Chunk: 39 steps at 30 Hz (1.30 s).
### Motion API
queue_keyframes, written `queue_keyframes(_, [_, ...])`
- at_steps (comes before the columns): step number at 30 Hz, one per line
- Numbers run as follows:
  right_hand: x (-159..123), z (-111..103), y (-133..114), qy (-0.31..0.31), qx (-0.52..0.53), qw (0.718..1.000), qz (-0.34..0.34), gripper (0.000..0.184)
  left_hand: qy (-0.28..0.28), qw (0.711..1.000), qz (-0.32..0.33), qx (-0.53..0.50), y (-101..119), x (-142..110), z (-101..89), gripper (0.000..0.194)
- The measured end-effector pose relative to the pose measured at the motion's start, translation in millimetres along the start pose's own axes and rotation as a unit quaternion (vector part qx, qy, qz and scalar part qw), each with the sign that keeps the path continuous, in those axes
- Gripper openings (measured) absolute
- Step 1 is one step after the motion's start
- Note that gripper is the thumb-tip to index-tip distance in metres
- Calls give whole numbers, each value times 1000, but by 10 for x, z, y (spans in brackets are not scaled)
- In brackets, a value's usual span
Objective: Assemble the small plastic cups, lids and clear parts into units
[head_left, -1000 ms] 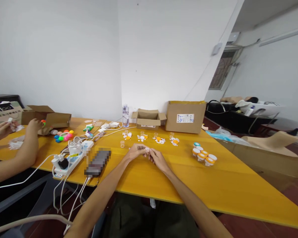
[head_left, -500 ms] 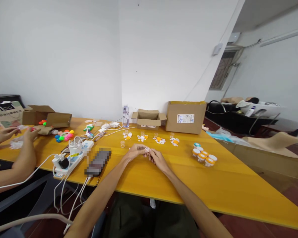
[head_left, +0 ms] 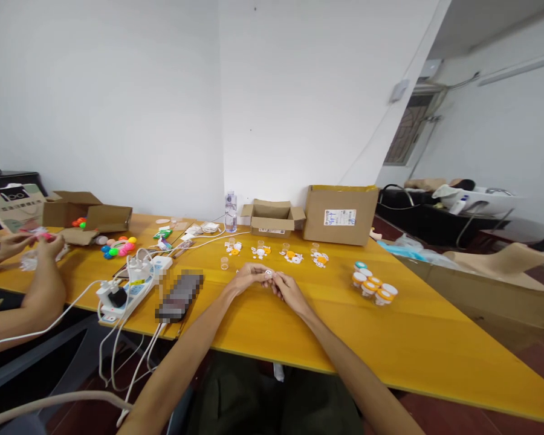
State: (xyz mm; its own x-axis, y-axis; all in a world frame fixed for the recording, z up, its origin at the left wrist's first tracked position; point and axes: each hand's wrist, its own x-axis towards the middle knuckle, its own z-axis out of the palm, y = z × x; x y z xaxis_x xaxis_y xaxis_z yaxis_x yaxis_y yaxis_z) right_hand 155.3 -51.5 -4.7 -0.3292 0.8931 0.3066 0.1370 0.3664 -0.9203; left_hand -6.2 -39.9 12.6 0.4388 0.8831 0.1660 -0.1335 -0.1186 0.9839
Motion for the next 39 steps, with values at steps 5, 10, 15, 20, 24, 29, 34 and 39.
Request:
queue_keyframes(5, [3, -5, 12, -5, 2, 1000, 3, 50, 0, 1000, -2, -1, -9, 7, -4, 40])
queue_keyframes(10, [-3, 2, -3, 0, 8, 1000, 4, 50, 4, 1000, 2, -5, 1, 3, 0, 38])
queue_keyframes(15, [-12, 3, -36, -1, 13, 1000, 1, 49, 4, 1000, 1, -17, 10, -4, 13, 40])
queue_keyframes(20, [-22, 2, -57, -6, 17, 1000, 4, 51, -4, 1000, 6, -27, 21, -8, 27, 42])
queue_keyframes(24, [-19, 4, -55, -8, 19, 1000, 8, 52, -8, 1000, 8, -26, 24, -5, 22, 43])
queue_keyframes(29, [-1, 1, -16, -13, 18, 1000, 11, 52, -8, 1000, 3, -3, 9, 8, -12, 39])
queue_keyframes(34, [10, 1, 23, -10, 31, 999, 22, 52, -19, 1000, 5, 8, 8, 10, -31, 34])
queue_keyframes(39, [7, 9, 1, -5, 43, 999, 31, 53, -17, 999, 5, 27, 7, 3, -35, 32])
